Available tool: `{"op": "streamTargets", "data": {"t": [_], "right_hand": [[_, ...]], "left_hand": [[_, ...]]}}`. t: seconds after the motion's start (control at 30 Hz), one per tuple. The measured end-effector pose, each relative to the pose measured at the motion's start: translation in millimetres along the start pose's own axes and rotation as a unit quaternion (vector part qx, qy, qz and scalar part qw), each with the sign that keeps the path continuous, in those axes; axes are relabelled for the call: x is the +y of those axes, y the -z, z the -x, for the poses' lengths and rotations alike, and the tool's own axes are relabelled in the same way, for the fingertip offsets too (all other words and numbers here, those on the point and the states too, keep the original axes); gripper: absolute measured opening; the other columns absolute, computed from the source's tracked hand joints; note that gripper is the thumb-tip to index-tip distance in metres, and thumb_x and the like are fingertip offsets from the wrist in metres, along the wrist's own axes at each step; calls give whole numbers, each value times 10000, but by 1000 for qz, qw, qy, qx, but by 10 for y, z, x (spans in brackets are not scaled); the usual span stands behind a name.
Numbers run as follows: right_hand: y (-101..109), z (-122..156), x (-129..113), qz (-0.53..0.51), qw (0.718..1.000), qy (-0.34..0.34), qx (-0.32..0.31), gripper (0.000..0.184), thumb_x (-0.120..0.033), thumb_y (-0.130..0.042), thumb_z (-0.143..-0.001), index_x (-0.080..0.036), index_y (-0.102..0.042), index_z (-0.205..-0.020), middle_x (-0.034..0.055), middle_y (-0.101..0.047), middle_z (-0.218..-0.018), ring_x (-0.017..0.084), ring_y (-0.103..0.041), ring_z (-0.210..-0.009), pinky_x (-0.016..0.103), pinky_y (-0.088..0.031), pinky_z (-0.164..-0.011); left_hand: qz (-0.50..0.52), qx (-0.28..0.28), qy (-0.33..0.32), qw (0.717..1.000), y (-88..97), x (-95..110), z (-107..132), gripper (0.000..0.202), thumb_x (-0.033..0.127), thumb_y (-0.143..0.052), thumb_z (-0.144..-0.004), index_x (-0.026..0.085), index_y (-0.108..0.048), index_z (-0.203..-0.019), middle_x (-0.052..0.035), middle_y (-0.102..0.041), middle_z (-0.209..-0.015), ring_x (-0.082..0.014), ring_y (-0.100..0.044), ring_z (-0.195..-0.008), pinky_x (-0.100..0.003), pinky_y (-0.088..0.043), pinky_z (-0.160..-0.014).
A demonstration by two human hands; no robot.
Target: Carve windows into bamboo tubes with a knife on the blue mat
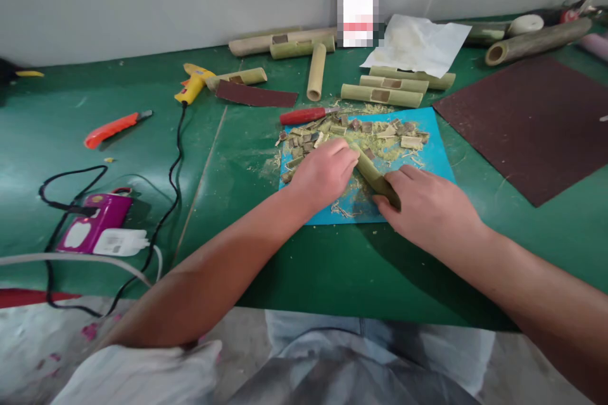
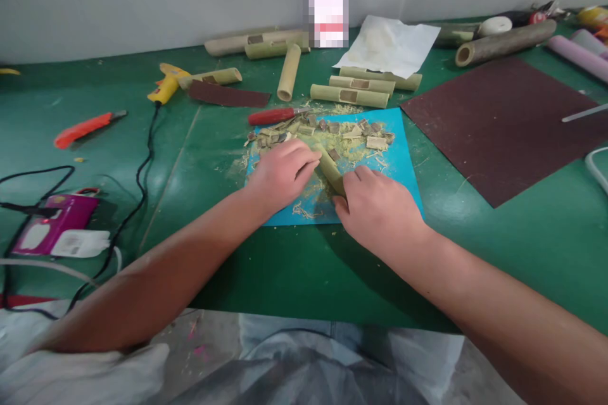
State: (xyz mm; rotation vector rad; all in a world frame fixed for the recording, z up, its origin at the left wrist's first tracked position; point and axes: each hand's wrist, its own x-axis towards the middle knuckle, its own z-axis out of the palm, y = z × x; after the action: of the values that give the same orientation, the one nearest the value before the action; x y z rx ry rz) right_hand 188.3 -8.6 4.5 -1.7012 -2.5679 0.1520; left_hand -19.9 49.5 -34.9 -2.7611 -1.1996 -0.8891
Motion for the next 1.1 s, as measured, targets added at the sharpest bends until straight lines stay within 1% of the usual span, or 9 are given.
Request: {"op": "streamTargets", "data": {"t": [0.27,0.4,0.5,0.57,0.63,0.7,0.83,0.97,1.1], "right_hand": [[21,-5,11,-56,998,-33,-5,178,-311,-565,-919,-176,-681,-921,85,-685,-897,190,-582,-707,333,-296,-573],[9,-59,-6,-101,994,-39,-14,174,-329,-585,-916,-182,-677,-899,61,-671,-879,175,-565,-715,321,-303,-587],[11,-73,-7,-100,993,-50,-29,181,-347,-595,-920,-190,-665,-863,47,-658,-868,164,-542,-701,316,-291,-590],[15,-71,-2,-91,994,-48,-31,187,-340,-589,-926,-189,-658,-840,46,-646,-857,161,-529,-694,316,-290,-597],[14,-64,7,-88,995,-40,-31,182,-316,-578,-931,-185,-657,-831,51,-639,-853,161,-527,-697,316,-296,-606],[6,-58,17,-89,995,-34,-32,181,-305,-569,-936,-184,-657,-833,53,-637,-851,163,-529,-700,316,-298,-609],[-8,-57,27,-87,995,-37,-35,195,-327,-577,-932,-191,-644,-809,47,-631,-843,158,-515,-678,317,-282,-591],[-5,-56,27,-90,995,-34,-41,183,-311,-574,-938,-186,-654,-830,50,-635,-850,161,-523,-695,316,-293,-604],[2,-47,26,-92,994,-42,-44,195,-320,-572,-945,-183,-649,-829,47,-630,-857,160,-528,-702,320,-291,-603]], "left_hand": [[13,30,25,999,40,-38,-3,236,217,-476,-1031,153,-701,-1002,-77,-680,-913,-188,-649,-848,-326,-544,-781],[34,26,41,998,36,-67,-4,209,196,-509,-1006,149,-708,-964,-71,-676,-892,-186,-649,-828,-315,-532,-748],[72,21,50,996,40,17,10,181,183,-538,-993,143,-704,-934,-65,-676,-883,-183,-650,-826,-313,-525,-752],[100,4,25,995,46,119,27,201,196,-529,-1006,143,-695,-907,-61,-672,-861,-177,-641,-814,-303,-519,-743],[118,-38,-14,992,51,205,42,254,219,-499,-1028,148,-688,-875,-61,-663,-838,-170,-625,-788,-291,-508,-709],[114,-67,-37,990,52,228,46,282,225,-473,-1041,157,-684,-867,-63,-660,-833,-170,-614,-782,-293,-504,-700],[76,-9,-6,997,47,145,34,249,214,-479,-1033,159,-685,-904,-73,-667,-870,-183,-626,-827,-321,-522,-743],[83,-68,-38,993,44,118,29,305,241,-441,-1053,169,-689,-891,-56,-656,-829,-173,-619,-795,-304,-514,-717],[68,-4,0,998,51,110,29,282,228,-468,-1040,148,-683,-877,-74,-658,-839,-186,-620,-803,-323,-521,-728]]}}
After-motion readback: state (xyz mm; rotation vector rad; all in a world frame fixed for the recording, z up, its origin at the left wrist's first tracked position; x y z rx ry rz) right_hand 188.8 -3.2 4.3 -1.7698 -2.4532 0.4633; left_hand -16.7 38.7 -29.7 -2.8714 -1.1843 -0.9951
